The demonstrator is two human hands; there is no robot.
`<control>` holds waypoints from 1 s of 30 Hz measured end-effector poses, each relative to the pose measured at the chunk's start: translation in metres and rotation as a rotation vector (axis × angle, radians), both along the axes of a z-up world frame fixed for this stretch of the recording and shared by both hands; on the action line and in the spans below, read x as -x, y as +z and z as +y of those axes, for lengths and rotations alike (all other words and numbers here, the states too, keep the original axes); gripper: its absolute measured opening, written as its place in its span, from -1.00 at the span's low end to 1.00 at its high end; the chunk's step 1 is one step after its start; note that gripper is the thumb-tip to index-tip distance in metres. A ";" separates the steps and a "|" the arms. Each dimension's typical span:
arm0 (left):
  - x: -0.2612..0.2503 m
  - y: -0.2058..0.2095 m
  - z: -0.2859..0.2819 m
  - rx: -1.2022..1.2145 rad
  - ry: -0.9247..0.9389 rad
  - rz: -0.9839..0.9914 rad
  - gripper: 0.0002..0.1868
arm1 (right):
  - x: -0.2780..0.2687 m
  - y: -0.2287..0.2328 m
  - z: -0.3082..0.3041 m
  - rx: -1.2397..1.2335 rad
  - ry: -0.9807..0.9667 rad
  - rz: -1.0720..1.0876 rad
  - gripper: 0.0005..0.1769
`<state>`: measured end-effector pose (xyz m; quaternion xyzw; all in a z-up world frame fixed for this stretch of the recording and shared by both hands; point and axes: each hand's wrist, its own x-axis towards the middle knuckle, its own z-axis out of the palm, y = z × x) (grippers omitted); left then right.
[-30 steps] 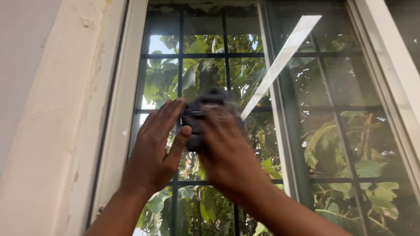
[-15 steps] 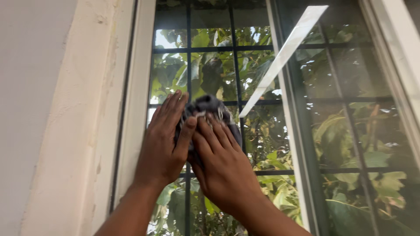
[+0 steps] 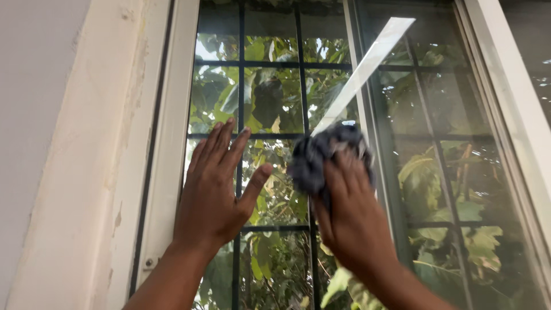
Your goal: The person wipes a sliding window frame and glass pane with a cloth. They pick up a spray bottle from the floor, place it on the windowsill, and continue wiping the window surface and frame.
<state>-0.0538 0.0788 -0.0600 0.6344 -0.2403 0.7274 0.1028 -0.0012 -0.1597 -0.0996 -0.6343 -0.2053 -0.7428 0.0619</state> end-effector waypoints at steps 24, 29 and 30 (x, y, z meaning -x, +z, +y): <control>-0.033 0.007 -0.138 -0.017 0.102 -0.089 -0.12 | 0.028 0.010 -0.131 0.122 0.080 0.222 -0.39; -0.032 0.007 -0.137 -0.030 0.177 -0.109 -0.14 | 0.015 0.089 -0.166 -0.033 0.064 0.070 -0.33; -0.031 0.006 -0.139 -0.023 0.174 -0.098 -0.13 | 0.010 0.093 -0.168 -0.057 0.041 0.048 -0.31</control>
